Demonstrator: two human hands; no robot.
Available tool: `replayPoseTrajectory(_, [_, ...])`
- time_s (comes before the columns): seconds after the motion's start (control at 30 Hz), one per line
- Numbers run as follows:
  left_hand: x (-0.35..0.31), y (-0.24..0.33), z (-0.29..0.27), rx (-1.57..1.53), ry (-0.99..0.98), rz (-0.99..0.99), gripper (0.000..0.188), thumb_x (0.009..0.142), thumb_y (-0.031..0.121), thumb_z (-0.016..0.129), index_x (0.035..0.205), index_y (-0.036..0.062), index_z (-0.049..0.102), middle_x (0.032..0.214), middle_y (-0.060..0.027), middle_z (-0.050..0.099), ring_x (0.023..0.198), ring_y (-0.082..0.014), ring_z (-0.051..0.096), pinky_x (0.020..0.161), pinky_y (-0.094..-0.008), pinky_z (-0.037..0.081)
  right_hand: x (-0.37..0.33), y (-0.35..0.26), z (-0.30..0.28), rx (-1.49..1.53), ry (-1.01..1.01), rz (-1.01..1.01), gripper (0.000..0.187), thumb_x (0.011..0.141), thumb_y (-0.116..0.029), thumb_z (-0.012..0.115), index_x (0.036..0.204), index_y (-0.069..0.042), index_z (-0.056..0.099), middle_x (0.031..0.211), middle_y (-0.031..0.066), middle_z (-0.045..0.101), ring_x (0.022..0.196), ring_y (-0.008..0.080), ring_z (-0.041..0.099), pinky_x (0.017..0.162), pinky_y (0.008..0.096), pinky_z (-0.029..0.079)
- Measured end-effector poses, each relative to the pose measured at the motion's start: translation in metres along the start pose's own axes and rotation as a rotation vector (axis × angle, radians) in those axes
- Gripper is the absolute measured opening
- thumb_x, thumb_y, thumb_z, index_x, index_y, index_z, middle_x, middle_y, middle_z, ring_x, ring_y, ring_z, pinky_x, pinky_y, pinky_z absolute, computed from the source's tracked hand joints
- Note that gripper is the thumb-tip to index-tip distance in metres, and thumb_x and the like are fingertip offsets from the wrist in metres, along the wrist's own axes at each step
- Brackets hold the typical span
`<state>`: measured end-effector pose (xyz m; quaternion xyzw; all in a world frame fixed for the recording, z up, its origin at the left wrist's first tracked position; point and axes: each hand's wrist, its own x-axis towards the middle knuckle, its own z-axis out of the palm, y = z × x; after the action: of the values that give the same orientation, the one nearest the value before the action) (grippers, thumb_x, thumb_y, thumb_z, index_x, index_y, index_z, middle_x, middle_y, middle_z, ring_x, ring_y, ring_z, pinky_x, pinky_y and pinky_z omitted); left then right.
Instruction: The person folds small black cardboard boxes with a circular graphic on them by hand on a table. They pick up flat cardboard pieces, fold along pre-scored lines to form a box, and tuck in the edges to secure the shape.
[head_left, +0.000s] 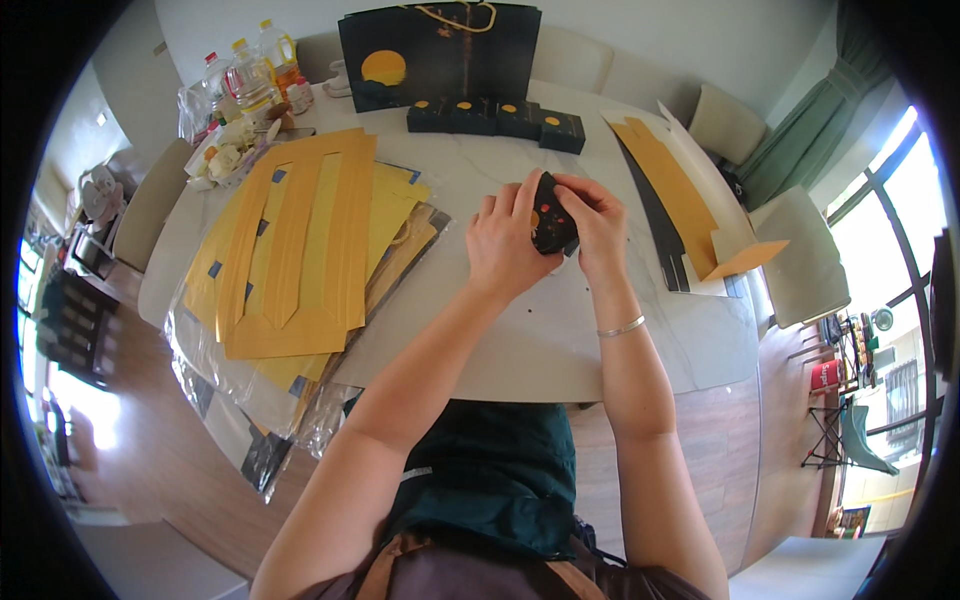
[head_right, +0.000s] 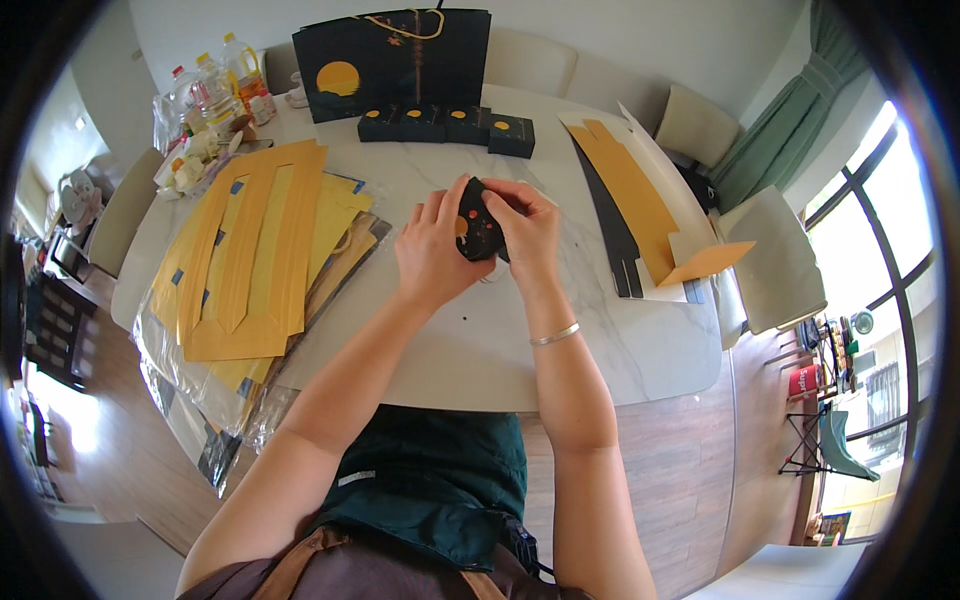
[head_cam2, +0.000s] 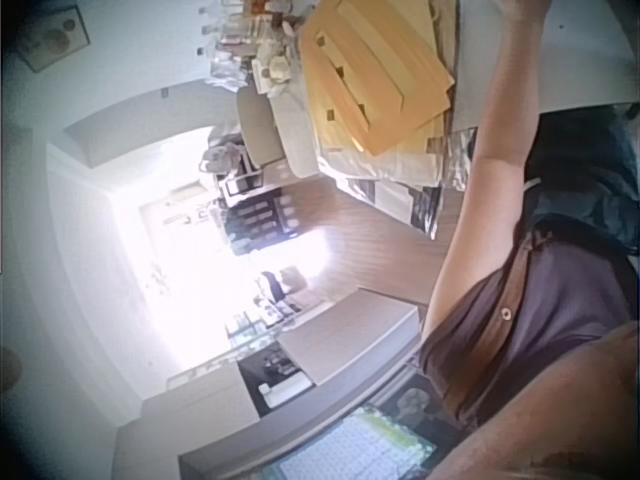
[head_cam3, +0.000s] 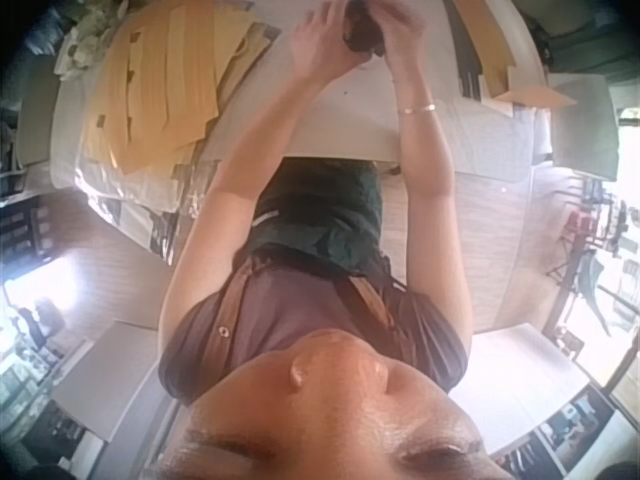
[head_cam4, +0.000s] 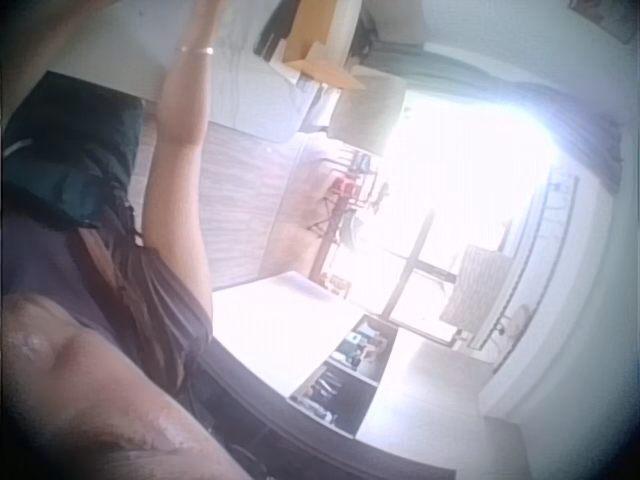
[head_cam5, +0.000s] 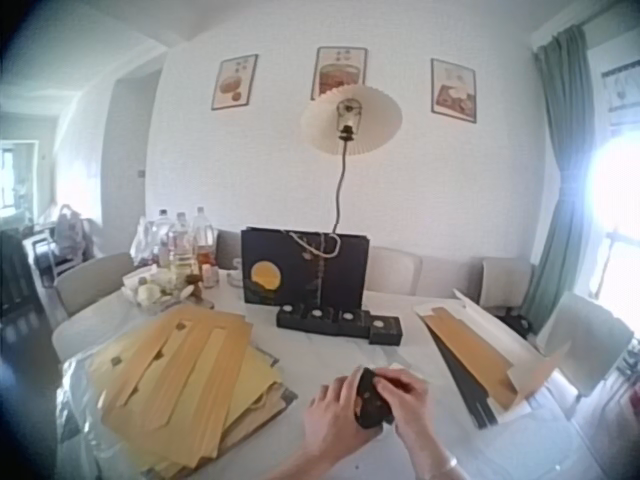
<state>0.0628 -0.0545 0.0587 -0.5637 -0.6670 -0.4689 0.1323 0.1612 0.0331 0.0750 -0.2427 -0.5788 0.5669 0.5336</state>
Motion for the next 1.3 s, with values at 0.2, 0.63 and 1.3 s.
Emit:
replayPoseTrajectory(0.2, [0.002, -0.002, 0.002, -0.061, -0.004, 0.009, 0.099, 0.05, 0.019, 0.082, 0.14, 0.0153, 0.042, 0.11, -0.0058, 0.058, 0.094, -0.0286, 0.06, 0.074, -0.0395, 0.053, -0.002, 0.004, -0.002, -0.112, -0.045, -0.156, 0.013, 0.083, -0.001, 0.069, 0.096, 0.001, 0.073, 0.096, 0.0047, 0.065, 0.081, 0.0106, 0.062, 0.073, 0.022, 0.05])
replayPoseTrajectory(0.63, [0.009, -0.009, -0.002, -0.256, 0.026, -0.148, 0.085, 0.06, 0.025, 0.084, 0.134, 0.0187, 0.044, 0.111, -0.0099, 0.054, 0.092, -0.0285, 0.061, 0.072, -0.0383, 0.053, -0.008, 0.002, 0.012, -0.409, -0.159, -0.436, 0.029, 0.081, -0.003, 0.071, 0.109, -0.003, 0.069, 0.116, 0.0139, 0.066, 0.103, 0.0245, 0.066, 0.086, 0.0302, 0.052])
replayPoseTrajectory(1.3, [0.012, -0.011, -0.007, -0.33, 0.022, -0.028, 0.08, 0.055, 0.021, 0.086, 0.127, 0.0191, 0.049, 0.115, -0.007, 0.057, 0.099, -0.0291, 0.061, 0.082, -0.0411, 0.05, -0.001, 0.0, 0.001, -0.42, -0.226, -0.438, 0.032, 0.083, -0.006, 0.071, 0.114, -0.004, 0.068, 0.107, 0.0115, 0.069, 0.094, 0.0193, 0.067, 0.08, 0.0284, 0.054])
